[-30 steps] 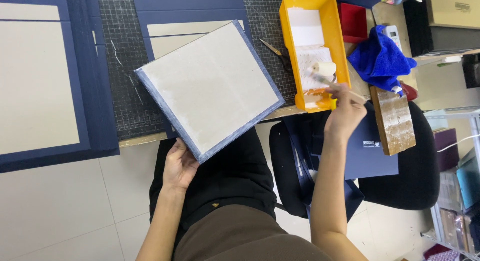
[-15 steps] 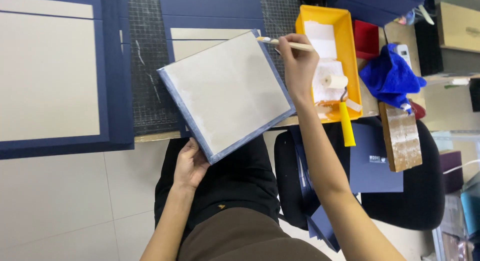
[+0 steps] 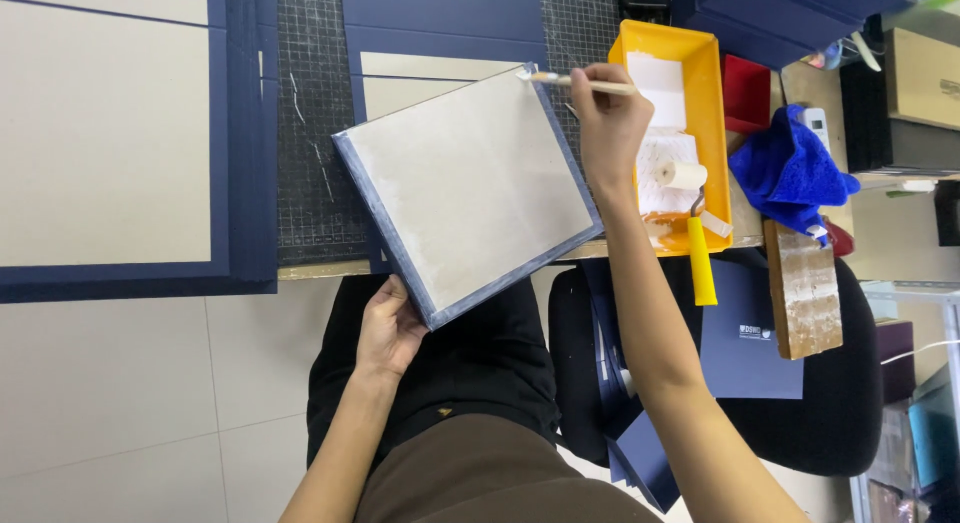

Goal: Applying white adhesive to a square cardboard panel using a paint roller and a small brush for the edges.

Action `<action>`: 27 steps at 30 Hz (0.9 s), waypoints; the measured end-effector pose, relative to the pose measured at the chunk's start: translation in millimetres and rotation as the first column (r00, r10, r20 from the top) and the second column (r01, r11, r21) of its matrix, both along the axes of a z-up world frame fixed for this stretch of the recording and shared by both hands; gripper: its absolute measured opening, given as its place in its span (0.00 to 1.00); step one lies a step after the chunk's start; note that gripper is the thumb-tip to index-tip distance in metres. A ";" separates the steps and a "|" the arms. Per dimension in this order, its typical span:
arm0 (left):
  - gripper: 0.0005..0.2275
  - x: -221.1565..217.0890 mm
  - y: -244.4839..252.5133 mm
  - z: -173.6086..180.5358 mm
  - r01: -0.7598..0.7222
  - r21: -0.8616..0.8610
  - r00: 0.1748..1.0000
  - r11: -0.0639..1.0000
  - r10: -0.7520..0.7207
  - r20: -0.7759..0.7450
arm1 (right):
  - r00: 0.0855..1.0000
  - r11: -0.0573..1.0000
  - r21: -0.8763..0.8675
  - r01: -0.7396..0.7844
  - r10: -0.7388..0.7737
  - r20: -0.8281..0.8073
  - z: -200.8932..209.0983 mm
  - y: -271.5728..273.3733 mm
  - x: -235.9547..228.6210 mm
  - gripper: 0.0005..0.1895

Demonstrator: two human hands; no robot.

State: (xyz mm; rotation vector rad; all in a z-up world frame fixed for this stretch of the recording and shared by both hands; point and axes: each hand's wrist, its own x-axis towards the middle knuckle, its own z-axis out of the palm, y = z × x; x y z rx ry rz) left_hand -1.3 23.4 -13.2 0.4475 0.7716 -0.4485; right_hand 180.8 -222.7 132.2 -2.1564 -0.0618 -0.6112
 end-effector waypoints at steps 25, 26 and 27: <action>0.12 -1.1 -3.4 -3.9 -0.012 0.023 0.997 1.000 0.010 0.077 | 0.987 0.966 -0.227 0.121 -0.142 -0.078 -7.2 -53.5 -107.8 0.01; 0.11 -0.7 -3.9 -4.5 -0.024 0.015 0.997 1.000 0.023 0.076 | 0.982 0.970 -0.209 0.121 -0.148 -0.120 -10.0 -56.1 -110.1 0.02; 0.11 -1.5 -4.7 -9.1 -0.023 0.014 0.997 1.000 0.022 0.077 | 0.982 0.970 -0.211 0.122 -0.149 -0.118 -9.0 -58.3 -115.3 0.02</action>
